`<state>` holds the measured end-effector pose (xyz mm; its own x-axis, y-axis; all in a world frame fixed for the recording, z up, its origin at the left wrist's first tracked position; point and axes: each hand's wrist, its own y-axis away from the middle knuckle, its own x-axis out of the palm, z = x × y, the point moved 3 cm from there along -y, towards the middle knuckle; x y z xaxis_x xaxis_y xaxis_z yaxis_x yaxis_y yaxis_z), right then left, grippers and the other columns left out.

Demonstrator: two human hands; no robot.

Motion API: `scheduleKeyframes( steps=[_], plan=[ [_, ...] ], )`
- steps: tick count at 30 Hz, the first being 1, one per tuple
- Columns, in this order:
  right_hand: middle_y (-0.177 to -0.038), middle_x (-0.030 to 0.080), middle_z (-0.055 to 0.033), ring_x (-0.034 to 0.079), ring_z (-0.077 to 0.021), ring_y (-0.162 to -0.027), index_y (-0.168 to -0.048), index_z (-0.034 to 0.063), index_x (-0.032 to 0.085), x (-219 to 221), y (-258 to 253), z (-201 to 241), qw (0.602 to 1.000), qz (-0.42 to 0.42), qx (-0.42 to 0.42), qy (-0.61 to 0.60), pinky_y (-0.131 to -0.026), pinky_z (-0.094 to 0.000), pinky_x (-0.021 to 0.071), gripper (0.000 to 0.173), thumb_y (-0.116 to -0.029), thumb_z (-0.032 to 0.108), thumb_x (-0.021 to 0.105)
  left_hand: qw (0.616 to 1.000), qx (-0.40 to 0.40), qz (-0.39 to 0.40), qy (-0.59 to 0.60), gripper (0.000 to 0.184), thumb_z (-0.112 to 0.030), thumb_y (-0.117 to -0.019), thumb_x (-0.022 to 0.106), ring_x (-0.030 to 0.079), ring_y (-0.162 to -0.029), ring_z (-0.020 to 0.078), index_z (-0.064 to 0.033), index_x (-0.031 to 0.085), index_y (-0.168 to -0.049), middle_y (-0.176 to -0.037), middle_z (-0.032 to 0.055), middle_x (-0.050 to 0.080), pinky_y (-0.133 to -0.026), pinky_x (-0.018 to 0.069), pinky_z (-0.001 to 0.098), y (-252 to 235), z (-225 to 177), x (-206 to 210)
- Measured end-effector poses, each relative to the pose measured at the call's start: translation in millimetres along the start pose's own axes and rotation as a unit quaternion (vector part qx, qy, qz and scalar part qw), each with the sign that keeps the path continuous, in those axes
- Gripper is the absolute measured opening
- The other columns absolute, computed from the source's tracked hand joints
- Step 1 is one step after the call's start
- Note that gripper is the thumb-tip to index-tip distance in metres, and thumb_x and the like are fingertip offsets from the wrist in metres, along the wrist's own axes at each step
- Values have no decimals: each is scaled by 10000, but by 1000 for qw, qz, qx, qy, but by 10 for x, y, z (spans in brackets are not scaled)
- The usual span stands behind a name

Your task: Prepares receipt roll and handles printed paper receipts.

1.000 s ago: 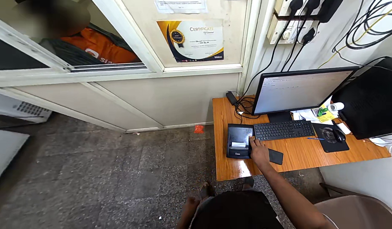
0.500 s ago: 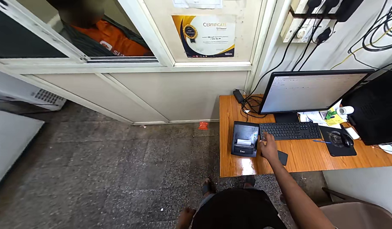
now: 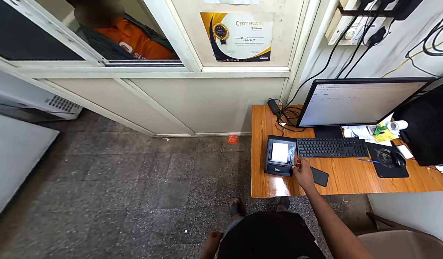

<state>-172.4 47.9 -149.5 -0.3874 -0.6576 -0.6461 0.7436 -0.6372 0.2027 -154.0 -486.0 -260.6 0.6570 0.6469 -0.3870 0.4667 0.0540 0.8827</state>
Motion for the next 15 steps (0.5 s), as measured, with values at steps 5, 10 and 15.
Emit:
scheduleKeyframes(
  steps=[5,10,15],
  plan=[
    [-1307,600,-161,669,-287,-1027,-1454,99,513,-53,-28,67,1000,-11,-10,-2,-868,-517,574,516,-967,173,665,1000,-8,-9,13,416,-291,-1021,617,635,-1160,389,28,624,-1288,-1229,260,659,-1008,488,579,-43,54,-14],
    [-1306,598,-164,655,-295,-1059,-1403,97,552,-122,-39,212,999,-33,-35,1,-836,-513,569,455,-965,158,663,1000,2,-10,21,397,-288,-1022,615,643,-1116,384,40,639,-1244,-1187,265,665,-977,495,582,-7,-22,-26],
    [-1292,604,-163,639,-290,-1102,-1377,79,571,-127,-39,324,997,-34,-61,-19,-855,-498,565,444,-952,149,680,1000,8,-12,16,390,-285,-1022,623,641,-1137,385,34,645,-1247,-1196,264,667,-995,490,576,12,-71,-24]
  ],
)
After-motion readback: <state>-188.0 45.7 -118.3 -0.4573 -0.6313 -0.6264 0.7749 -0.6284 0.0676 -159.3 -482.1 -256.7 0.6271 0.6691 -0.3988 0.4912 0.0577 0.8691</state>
